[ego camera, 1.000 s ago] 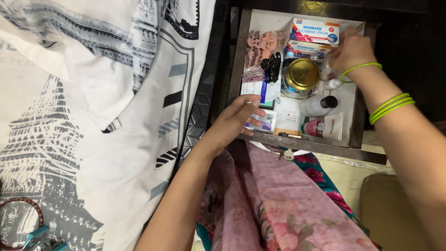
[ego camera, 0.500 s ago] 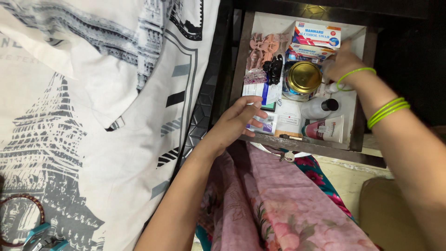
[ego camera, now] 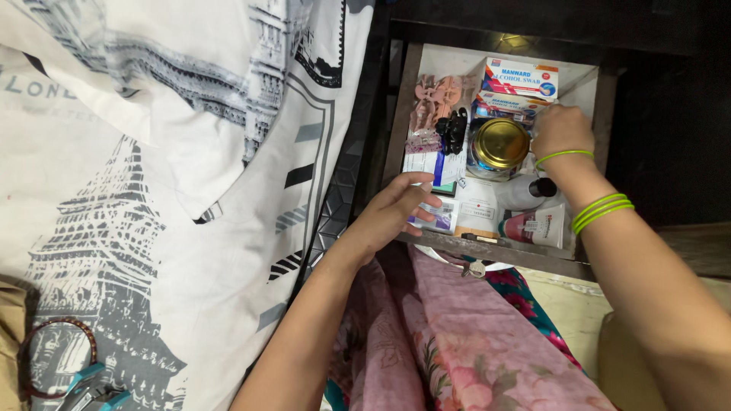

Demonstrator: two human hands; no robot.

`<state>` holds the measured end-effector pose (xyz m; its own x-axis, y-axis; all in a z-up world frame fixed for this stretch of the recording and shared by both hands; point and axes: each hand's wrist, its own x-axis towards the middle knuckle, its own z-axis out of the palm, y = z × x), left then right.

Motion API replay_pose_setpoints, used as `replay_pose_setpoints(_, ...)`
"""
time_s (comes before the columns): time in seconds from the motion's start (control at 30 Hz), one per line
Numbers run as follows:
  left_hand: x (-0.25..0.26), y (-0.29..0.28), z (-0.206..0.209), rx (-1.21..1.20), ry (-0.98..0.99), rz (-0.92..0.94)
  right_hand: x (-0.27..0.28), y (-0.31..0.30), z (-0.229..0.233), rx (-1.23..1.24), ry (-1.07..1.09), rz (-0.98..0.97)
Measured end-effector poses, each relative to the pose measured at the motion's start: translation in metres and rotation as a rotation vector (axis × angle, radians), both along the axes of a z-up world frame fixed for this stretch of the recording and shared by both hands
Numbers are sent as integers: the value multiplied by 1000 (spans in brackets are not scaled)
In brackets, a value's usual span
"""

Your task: The person organizes medical supplies by moving items from a bed into a drawer. They handle cotton swabs, a blood pressure monitor box, a small pouch, and blister packs of pills, placing them into a drawer and then retrieving them.

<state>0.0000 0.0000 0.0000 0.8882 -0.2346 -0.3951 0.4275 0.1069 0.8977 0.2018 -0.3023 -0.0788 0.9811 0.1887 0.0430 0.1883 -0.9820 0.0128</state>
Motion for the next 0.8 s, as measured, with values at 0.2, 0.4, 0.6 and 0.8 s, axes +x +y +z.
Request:
replay_pose_setpoints(0.2,-6,-3,-1,189,-249,11,-2,7,3,52,-14,-48)
replay_pose_setpoints(0.4,-14,0,14,529,-566,-35,-4,7,9,83,85,-80)
replay_pose_setpoints(0.6,-15,10,26,551,-501,-248,-25,31,62,48,49,-123)
replay_pose_setpoints(0.8,-18,10,26,594,-519,-247,-72,89,143,96,44,102)
